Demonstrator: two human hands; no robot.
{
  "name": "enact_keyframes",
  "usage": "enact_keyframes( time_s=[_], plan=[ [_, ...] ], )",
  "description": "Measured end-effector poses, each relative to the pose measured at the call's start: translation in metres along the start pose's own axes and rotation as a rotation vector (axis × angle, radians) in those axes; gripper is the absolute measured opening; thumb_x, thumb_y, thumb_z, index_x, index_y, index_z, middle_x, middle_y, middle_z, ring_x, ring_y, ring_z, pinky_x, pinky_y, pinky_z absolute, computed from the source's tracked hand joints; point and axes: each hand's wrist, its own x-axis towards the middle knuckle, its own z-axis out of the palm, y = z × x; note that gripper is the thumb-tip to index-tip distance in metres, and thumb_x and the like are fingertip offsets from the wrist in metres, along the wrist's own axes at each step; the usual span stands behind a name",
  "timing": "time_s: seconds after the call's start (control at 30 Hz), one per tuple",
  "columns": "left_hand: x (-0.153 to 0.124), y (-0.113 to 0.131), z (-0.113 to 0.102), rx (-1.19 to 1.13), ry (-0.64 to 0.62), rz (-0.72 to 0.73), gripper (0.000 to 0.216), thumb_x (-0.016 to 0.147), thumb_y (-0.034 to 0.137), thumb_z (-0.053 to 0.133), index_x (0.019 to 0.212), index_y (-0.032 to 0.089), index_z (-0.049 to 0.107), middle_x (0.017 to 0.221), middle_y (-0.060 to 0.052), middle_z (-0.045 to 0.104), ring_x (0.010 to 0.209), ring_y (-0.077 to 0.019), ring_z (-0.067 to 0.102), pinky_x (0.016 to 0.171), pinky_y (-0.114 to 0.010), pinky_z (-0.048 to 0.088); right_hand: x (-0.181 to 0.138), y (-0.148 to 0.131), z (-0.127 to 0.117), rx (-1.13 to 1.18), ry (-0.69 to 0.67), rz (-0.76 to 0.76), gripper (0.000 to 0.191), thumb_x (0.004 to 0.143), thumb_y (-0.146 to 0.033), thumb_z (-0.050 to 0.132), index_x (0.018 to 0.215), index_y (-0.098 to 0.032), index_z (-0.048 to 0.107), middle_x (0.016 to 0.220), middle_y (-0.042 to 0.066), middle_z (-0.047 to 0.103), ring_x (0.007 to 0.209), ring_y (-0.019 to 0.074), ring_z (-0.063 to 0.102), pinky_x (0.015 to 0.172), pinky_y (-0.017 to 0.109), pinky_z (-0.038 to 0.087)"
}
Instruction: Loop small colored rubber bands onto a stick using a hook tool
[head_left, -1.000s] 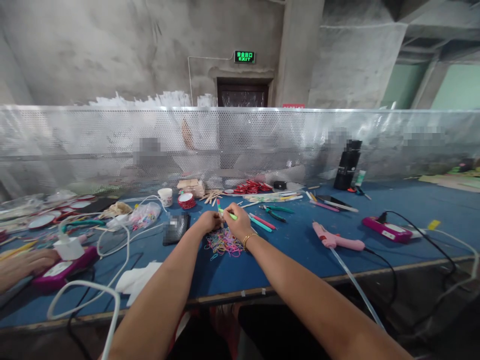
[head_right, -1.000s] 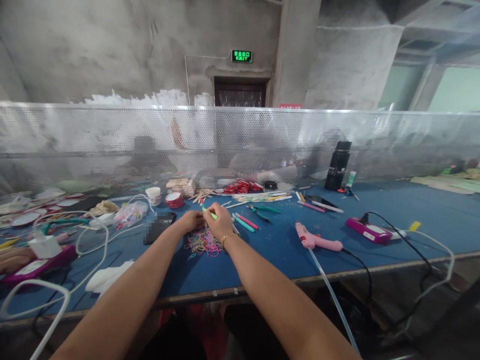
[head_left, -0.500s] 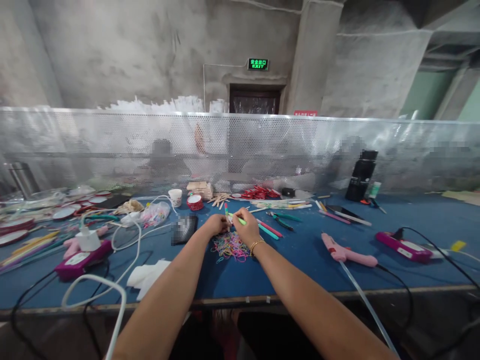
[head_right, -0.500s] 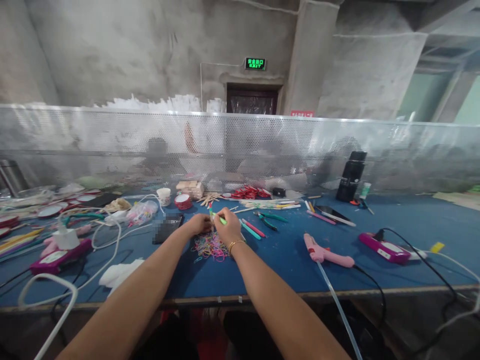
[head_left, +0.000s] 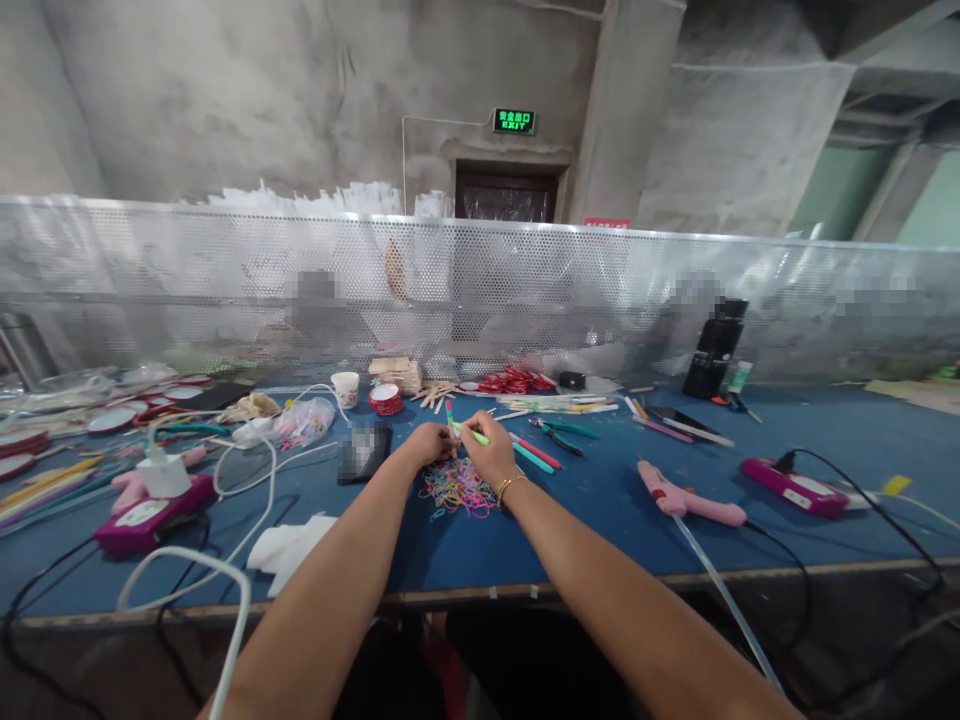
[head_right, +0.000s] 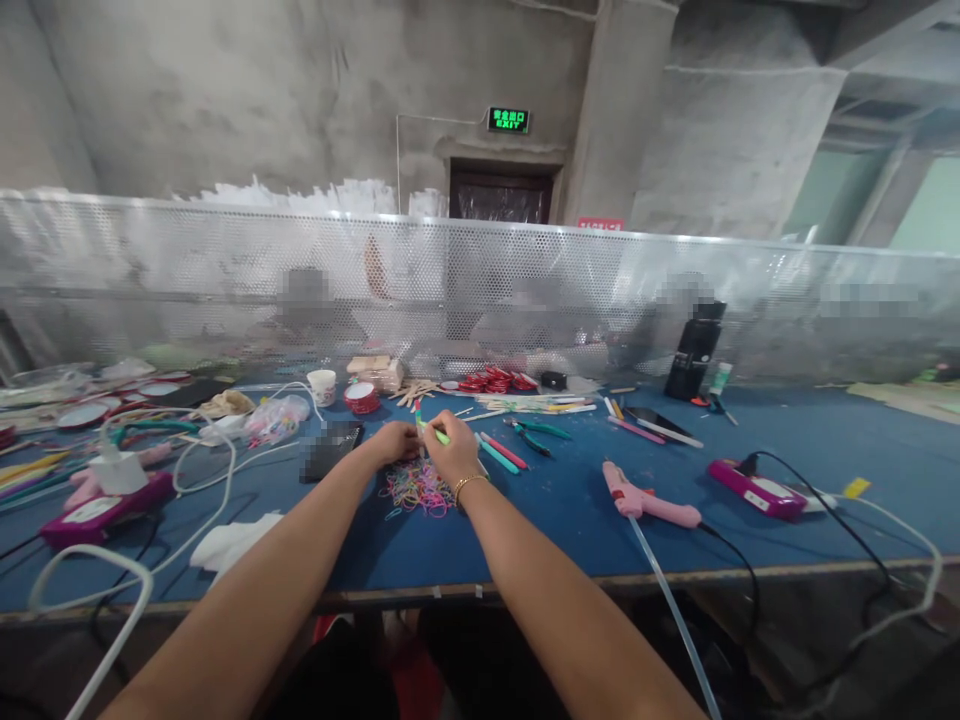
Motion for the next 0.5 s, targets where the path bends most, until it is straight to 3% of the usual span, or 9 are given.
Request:
enact_keyframes(
  time_s=[0.33,0.5],
  plan=[
    [-0.0021,0.0019,-0.0005,-0.057,0.017,-0.004,0.019,0.067,0.014,0.075,0.058,0.014,0.058,0.047,0.004,0.053,0.047,-0.0076,0.050,0.055,-0.020,0.047,0.0013,0.0017,-0.0021,-0.040,0.064,-0.005,0.012,0.083,-0.029,0.051,0.073,-0.023,0.054,0.072,0.000,0.063,0.074,0.0178,0.058,0.071,0.027,0.041],
    [-0.0010,0.0012,0.0004,-0.066,0.018,0.000,0.021,0.066,0.016,0.076,0.058,0.013,0.058,0.049,0.003,0.055,0.050,-0.0086,0.052,0.058,-0.022,0.049,0.0010,-0.0005,-0.0001,-0.005,0.004,-0.038,0.012,0.084,-0.029,0.051,0.074,-0.023,0.054,0.073,-0.001,0.063,0.075,0.0171,0.058,0.072,0.026,0.042]
  ],
)
